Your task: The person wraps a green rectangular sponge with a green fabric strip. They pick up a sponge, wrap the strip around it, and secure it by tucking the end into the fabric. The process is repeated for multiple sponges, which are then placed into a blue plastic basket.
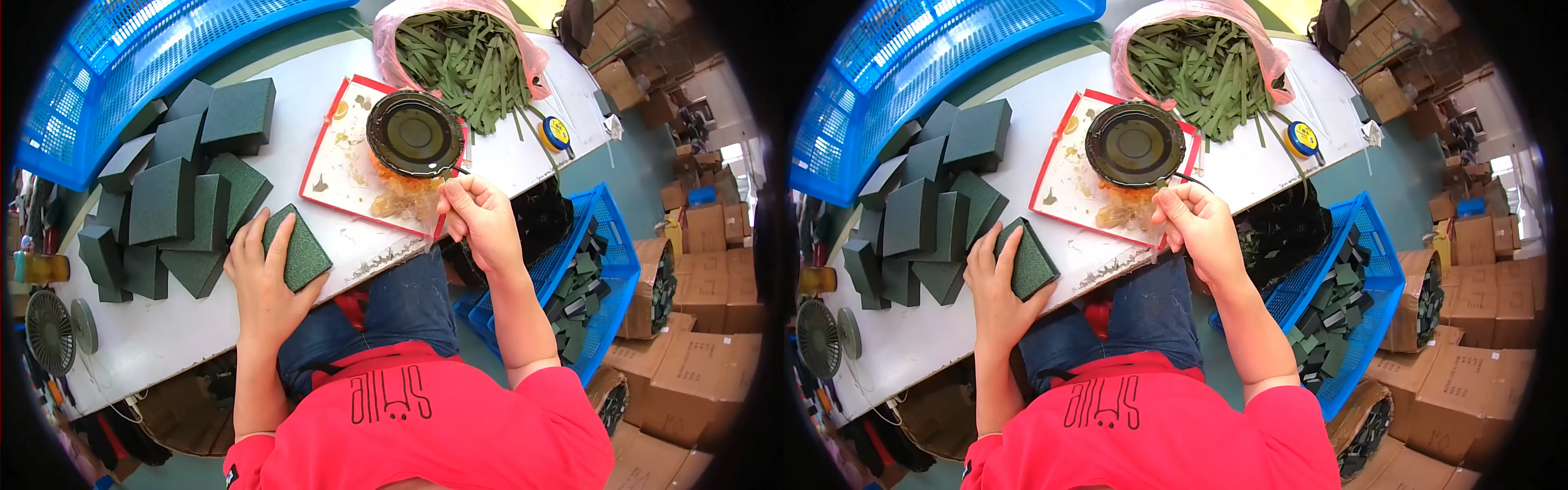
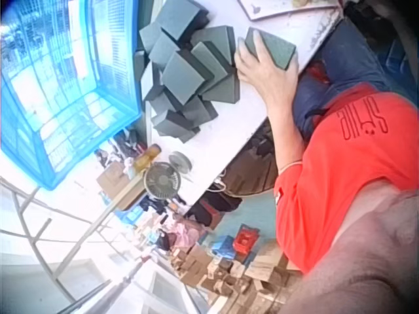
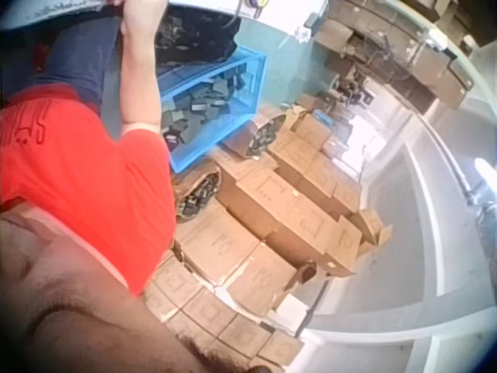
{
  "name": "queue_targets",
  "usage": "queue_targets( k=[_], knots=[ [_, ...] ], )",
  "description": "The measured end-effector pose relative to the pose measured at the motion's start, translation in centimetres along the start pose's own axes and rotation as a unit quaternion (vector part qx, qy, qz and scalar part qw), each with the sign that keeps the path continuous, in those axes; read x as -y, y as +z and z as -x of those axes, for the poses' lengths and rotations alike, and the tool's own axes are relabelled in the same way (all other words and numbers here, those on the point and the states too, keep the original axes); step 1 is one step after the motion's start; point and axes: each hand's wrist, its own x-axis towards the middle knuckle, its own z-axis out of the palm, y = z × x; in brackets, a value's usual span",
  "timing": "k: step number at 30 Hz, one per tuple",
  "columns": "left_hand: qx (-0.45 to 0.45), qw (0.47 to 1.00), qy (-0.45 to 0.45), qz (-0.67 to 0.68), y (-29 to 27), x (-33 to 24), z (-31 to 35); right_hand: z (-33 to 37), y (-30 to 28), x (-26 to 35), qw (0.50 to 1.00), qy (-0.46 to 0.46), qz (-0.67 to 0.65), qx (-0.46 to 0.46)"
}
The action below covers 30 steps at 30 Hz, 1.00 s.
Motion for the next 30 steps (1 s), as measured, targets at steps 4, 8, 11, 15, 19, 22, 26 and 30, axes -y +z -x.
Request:
queue_targets(
  k=[4, 8, 11, 15, 19, 22, 26, 30],
  knots=[
    [-0.003, 1.000, 0.002, -0.001, 0.0, 0.1, 0.1, -0.4, 0.3, 0.3, 1.000, 0.021, -0.005, -0.004],
    [0.001, 1.000, 0.001, -0.002, -0.1, 0.1, 0.1, -0.7, 0.7, 0.1, 0.999, 0.018, 0.023, -0.027],
    [0.000, 1.000, 0.002, -0.002, -0.1, 0.1, 0.1, -0.9, 0.8, 0.0, 0.999, 0.021, 0.019, -0.037],
    [-0.004, 1.000, 0.004, -0.003, -0.1, 0.1, 0.1, -1.1, 0.9, -0.1, 0.998, 0.021, 0.029, -0.046],
    [-0.008, 1.000, 0.007, -0.001, 0.0, 0.1, 0.0, -1.3, 0.3, -0.2, 0.999, 0.034, -0.006, -0.025],
    [-0.010, 1.000, 0.009, 0.003, 0.0, 0.1, -0.1, -1.2, -0.2, -0.1, 0.998, 0.033, -0.045, -0.006],
    [-0.027, 0.999, 0.013, 0.038, -0.1, 0.7, 0.1, 0.4, 0.8, 0.5, 0.998, -0.014, -0.038, -0.041],
    [-0.034, 0.972, 0.073, 0.222, -1.4, 1.5, -0.3, 3.4, 1.6, 1.3, 0.997, -0.014, 0.017, 0.077]
  ],
)
